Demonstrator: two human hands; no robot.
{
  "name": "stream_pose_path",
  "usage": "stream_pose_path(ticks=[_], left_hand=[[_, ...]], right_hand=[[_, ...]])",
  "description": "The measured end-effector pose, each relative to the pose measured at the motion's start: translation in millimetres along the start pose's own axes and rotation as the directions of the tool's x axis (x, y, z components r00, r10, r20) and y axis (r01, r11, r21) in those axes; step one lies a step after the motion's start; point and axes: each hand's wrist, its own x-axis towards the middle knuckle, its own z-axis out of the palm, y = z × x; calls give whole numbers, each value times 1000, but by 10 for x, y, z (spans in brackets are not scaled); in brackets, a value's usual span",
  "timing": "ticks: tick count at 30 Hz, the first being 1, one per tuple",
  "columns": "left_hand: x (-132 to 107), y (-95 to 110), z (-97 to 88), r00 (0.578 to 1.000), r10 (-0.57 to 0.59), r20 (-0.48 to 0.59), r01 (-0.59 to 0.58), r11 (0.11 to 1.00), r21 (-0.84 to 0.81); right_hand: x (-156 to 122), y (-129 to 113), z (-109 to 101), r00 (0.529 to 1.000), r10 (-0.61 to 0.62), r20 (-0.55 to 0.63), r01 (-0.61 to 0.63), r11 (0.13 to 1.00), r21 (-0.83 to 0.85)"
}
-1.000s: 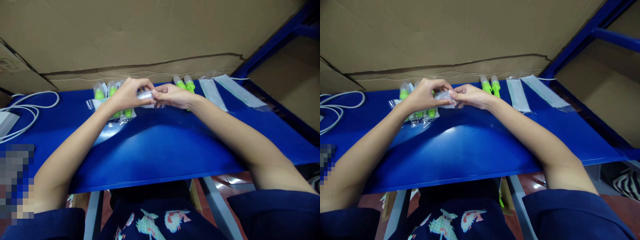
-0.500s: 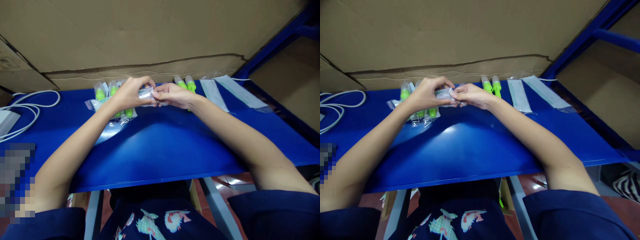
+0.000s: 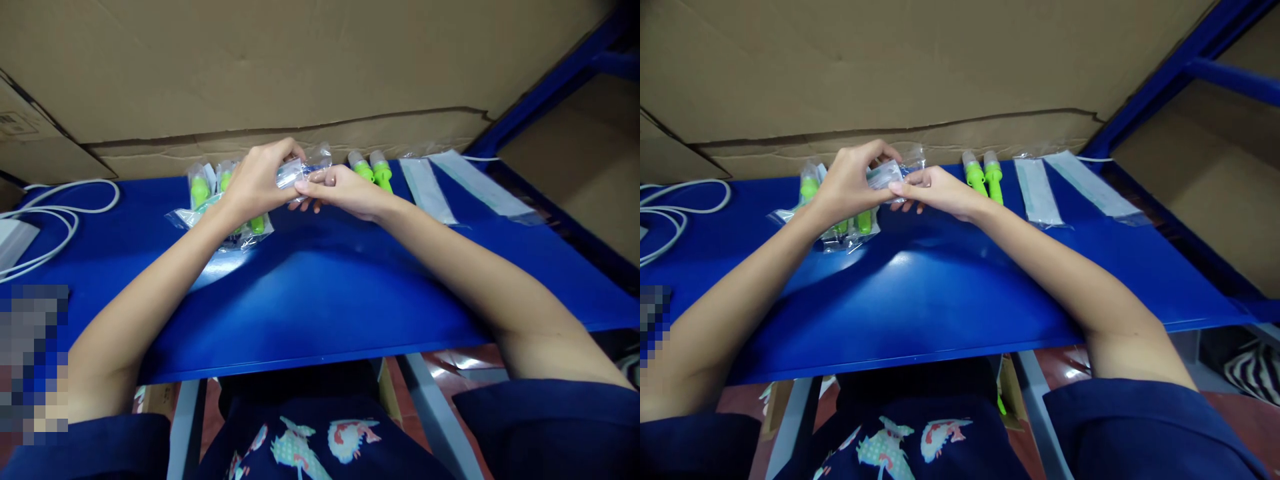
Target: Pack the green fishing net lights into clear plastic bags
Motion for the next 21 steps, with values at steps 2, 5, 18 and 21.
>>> stream_pose_path(ticks=[2,5,18,21], left_hand=[[9,36,-17,1000,-1,-22,1,1000,-9],[18,99,-55,999,-8,-49,7,1000,-25],[11,28,-183,992,-84,94,104,969,-225],[22,-9,-145,992,-102,69,118,953,-281]], right_hand=[[-13,-24,6,1000,-28,-4,28,1000,-5],[-15,-48,0,998,-68,-9,68,998,8],[48,-14,-155,988,-73,-137,86,992,92],[79,25,-198,982,-69,-173,89,990,108]])
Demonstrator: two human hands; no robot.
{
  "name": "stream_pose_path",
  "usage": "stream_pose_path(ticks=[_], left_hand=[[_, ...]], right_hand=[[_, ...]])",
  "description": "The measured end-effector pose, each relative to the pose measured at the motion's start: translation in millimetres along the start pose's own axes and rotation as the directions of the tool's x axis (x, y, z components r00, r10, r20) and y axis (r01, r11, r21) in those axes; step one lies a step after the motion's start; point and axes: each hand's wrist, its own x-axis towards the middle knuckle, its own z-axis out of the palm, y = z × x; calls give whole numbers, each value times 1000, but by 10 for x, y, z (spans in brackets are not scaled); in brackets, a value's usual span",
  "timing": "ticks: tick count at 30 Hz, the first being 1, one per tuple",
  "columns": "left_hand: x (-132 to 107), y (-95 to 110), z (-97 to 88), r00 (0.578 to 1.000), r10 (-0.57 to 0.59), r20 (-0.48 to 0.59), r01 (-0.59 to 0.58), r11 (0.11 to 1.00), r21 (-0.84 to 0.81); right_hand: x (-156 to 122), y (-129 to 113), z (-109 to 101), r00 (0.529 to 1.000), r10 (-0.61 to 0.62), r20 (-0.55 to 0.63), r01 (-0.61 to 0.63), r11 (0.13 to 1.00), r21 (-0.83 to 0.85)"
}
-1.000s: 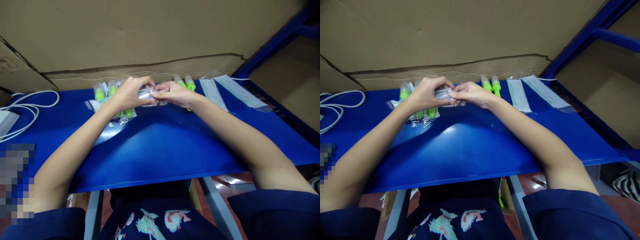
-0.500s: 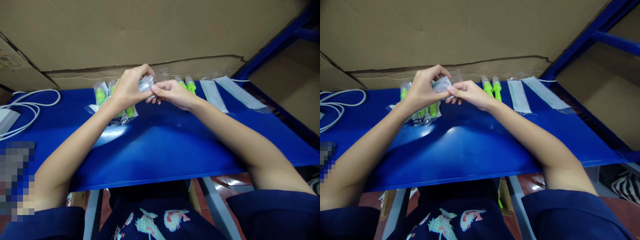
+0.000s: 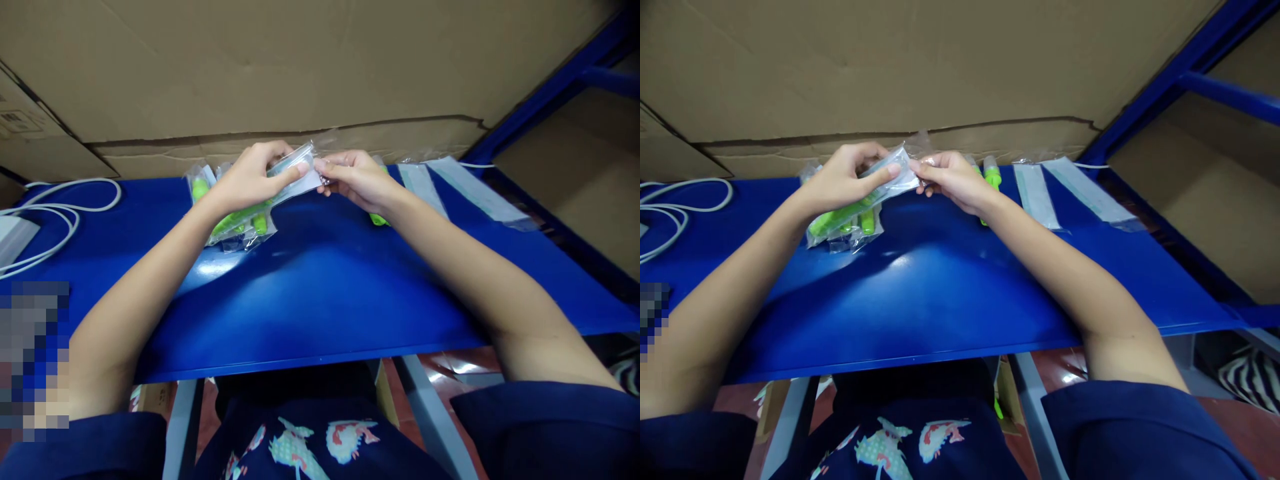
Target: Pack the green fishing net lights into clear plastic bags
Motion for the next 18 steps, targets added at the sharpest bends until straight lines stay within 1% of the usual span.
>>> stream_pose_path(ticks=[4,7,10,12,14,18], left_hand=[[5,53,43,998,-25,-56,21,996,-81],[0,140,64,988,-112,-108,94,983,-159],[-2,178,106,969,-208,-133,182,966,-182],[-3,158,149,960,-253,-119,231,957,-173],[-5,110,190,948,-310,-72,295,941,-166],[-5,-39,220,906,-421,32,421,893,-160]], right_hand=[[12,-6,0,999,27,-24,-26,999,31],[-12,-57,45,998,64,9,-64,997,37],[-40,-90,99,996,69,62,-71,997,28],[-46,-79,120,994,64,87,-66,998,17],[-38,-40,128,994,58,95,-60,998,16],[-9,112,154,996,63,63,-64,998,20]])
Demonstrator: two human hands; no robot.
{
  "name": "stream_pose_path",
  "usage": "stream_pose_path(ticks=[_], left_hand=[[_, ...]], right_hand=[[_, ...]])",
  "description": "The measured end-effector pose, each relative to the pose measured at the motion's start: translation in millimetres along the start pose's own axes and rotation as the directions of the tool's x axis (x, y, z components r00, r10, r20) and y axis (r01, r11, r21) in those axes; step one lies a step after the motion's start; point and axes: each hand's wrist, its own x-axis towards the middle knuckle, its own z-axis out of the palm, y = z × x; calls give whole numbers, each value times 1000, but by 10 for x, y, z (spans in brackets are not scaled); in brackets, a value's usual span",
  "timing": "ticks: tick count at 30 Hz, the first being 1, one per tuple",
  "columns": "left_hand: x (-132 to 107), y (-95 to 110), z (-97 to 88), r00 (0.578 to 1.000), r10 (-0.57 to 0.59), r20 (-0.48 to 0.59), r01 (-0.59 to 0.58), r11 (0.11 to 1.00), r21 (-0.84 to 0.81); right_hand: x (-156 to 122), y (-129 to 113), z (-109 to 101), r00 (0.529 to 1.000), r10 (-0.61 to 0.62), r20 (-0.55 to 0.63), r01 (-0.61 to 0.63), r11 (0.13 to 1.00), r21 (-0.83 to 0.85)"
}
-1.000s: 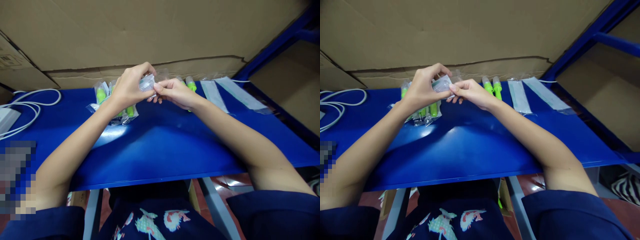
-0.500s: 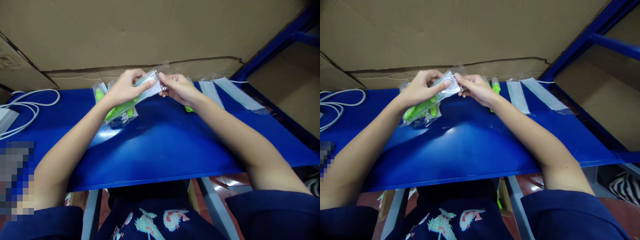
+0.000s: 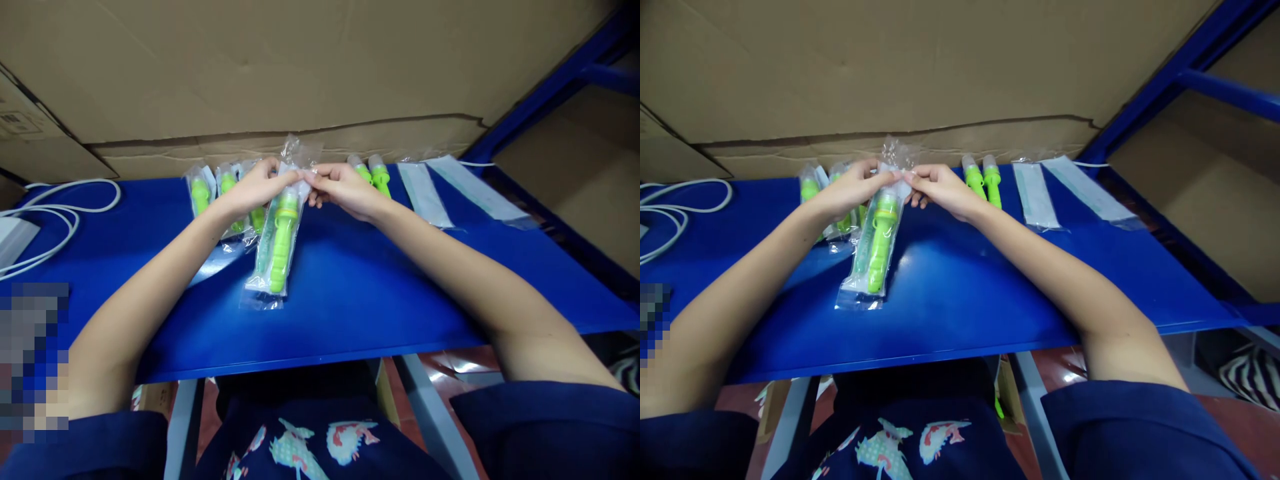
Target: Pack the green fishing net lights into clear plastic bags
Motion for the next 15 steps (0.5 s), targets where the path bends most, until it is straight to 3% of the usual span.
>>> stream_pose_path(ticks=[6,12,15], left_hand=[[135,-243,1,995,21,93,-18,999,-38],[185,-366,88,999,-8,39,13,988,-152],[187,-407,94,999,34,25,-28,977,-210]], right_hand=[[14,293,118,998,40,-54,-39,999,20],[51,412,103,998,-21,-53,18,999,-50],[71,451,96,992,-40,-123,32,998,-62]])
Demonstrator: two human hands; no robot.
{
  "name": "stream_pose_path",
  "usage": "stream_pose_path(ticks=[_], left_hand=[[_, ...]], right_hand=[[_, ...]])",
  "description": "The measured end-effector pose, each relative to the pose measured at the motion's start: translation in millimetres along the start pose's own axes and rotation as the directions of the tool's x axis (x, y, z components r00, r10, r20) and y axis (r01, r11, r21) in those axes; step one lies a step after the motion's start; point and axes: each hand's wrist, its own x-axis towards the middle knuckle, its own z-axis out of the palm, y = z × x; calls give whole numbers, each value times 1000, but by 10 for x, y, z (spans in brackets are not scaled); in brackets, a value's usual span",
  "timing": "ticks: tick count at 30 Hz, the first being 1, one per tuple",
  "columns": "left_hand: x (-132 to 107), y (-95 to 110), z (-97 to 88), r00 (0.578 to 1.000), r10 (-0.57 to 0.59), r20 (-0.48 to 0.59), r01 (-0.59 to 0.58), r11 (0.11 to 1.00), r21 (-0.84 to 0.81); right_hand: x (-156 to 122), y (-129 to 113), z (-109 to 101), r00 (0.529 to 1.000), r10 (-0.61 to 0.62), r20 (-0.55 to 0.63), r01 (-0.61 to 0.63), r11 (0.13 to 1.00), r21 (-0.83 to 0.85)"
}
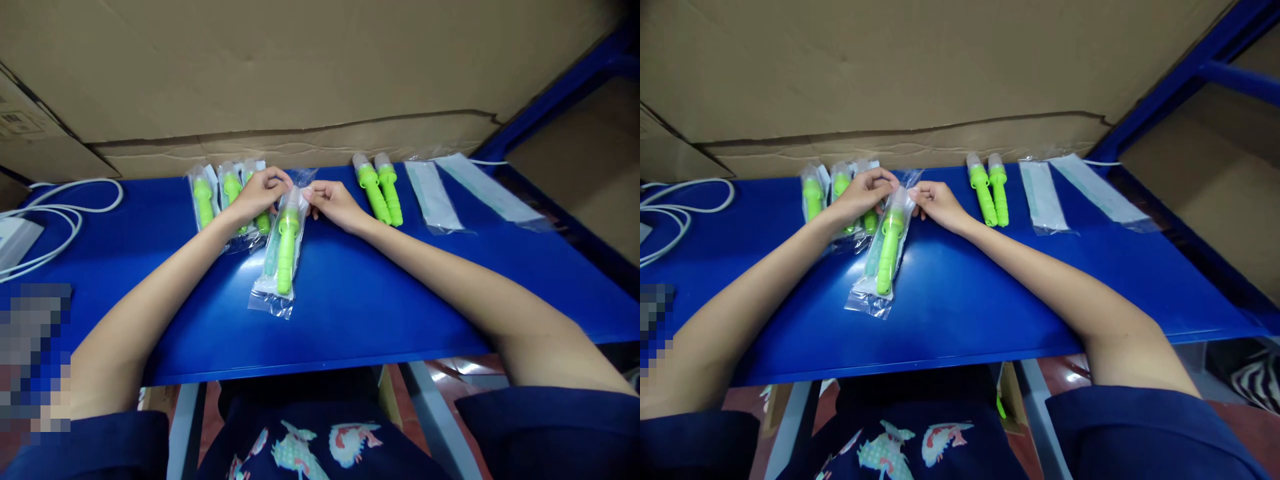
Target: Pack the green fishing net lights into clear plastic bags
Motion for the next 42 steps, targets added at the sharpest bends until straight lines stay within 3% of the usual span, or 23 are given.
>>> stream_pose_path(ticks=[5,10,18,25,34,42], left_hand=[[2,-64,-10,1000,28,-12,-28,999,-25],[-11,-33,3,998,-48,-44,46,998,-52],[-14,-12,-30,995,-75,-68,68,993,-96],[6,-73,-88,1000,-6,-7,6,996,-88],[-7,-105,-92,1000,22,-19,-24,993,-114],[-11,-118,-65,999,34,-36,-38,992,-120]], right_hand=[[-9,91,15,997,14,-73,-7,996,93],[-9,146,-26,999,17,-45,-9,986,165],[0,142,-80,999,13,49,-24,974,227],[-10,123,-75,999,12,46,-24,965,261],[2,156,-66,999,16,-35,-5,958,287],[11,203,-95,999,10,-40,3,951,310]])
